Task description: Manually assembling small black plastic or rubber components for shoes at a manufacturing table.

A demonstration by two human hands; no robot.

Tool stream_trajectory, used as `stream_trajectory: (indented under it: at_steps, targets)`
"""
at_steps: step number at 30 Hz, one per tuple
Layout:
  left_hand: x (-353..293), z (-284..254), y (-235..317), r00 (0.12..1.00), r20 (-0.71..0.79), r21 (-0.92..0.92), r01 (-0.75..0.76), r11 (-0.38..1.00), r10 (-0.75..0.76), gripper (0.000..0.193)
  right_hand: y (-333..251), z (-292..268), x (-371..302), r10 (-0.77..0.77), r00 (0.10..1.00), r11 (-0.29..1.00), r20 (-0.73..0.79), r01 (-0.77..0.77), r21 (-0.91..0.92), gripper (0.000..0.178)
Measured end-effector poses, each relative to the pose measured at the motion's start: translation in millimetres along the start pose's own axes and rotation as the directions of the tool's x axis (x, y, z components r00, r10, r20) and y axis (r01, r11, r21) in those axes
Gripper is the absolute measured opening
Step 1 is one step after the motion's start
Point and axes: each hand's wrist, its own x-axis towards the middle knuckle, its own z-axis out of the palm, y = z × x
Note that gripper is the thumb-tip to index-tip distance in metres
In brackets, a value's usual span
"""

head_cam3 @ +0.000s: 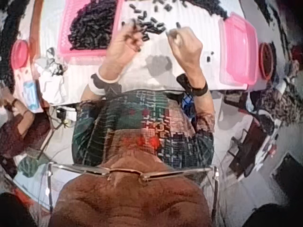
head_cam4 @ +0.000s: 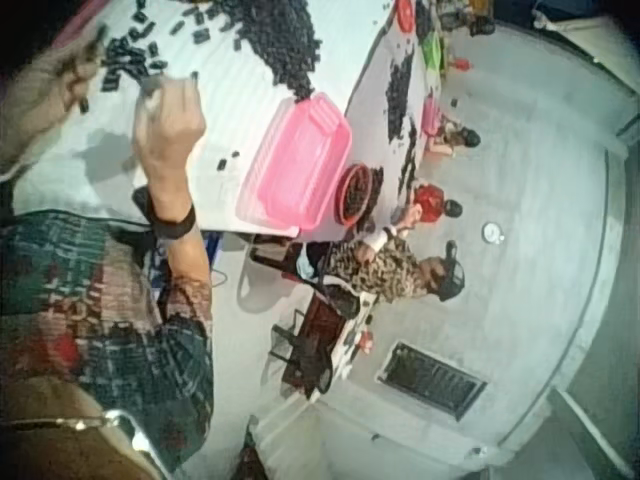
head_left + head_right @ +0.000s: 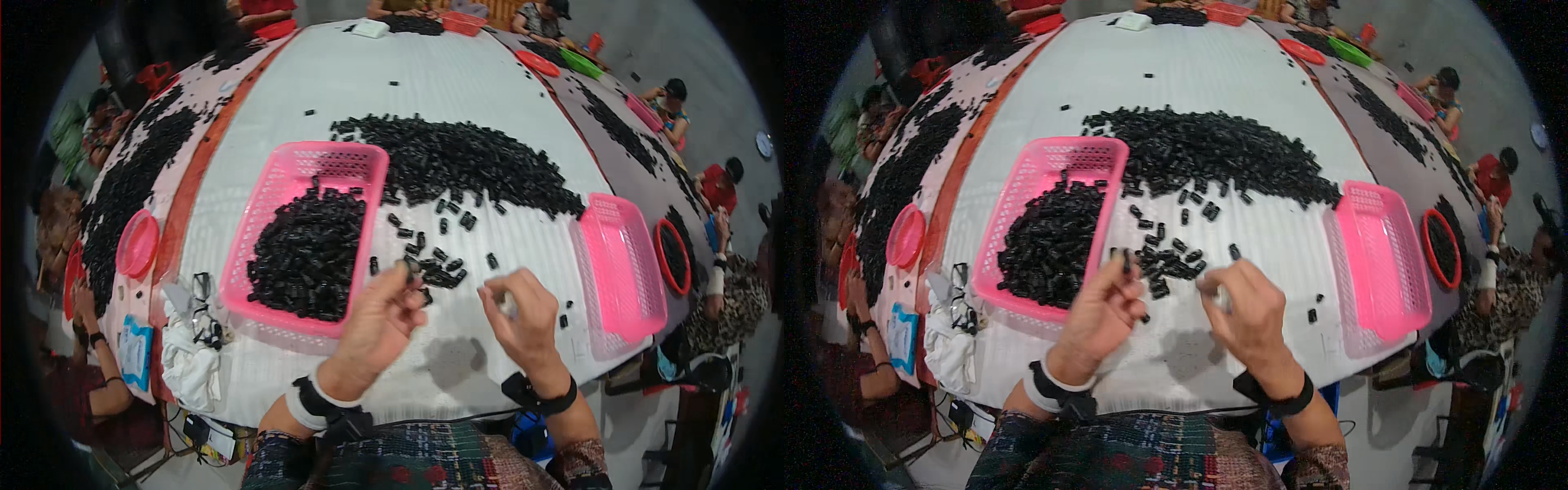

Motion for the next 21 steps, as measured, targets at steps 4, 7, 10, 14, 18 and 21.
stream_trajectory:
  at_steps: [4,7,10,14,18,21]
  targets:
    - [6.0,-8.7,20.3,0.994,-0.050,-0.013,-0.102,0.995,0.101,0.016,36.8,-0.3,0.1,0.220,0.970,0.968,0.101,-0.204,-0.146,0.011]
    - [7.6,-14.0,38.1,0.987,-0.022,-0.071,-0.160,0.985,0.159,0.020,54.9,5.0,-7.8,0.287,0.942,0.946,0.176,-0.250,-0.207,0.015]
    - [8.6,-22.8,55.3,0.962,0.003,-0.185,-0.266,0.946,0.271,0.030,55.6,14.0,-8.5,0.366,0.879,0.914,0.306,-0.276,-0.298,0.020]
    - [3.9,-15.7,69.3,0.975,-0.058,-0.262,-0.224,0.939,0.217,0.045,56.7,29.5,-6.5,0.423,0.792,0.889,0.441,-0.266,-0.374,0.022]
    - [1.2,-9.1,62.0,0.986,-0.010,-0.292,-0.163,0.943,0.167,0.042,56.8,41.2,-3.4,0.333,0.817,0.910,0.470,-0.149,-0.386,0.021]
    - [2.8,-8.0,54.2,0.987,-0.020,-0.195,-0.158,0.968,0.158,0.034,56.6,43.8,-0.3,0.371,0.749,0.894,0.549,-0.128,-0.429,0.024]
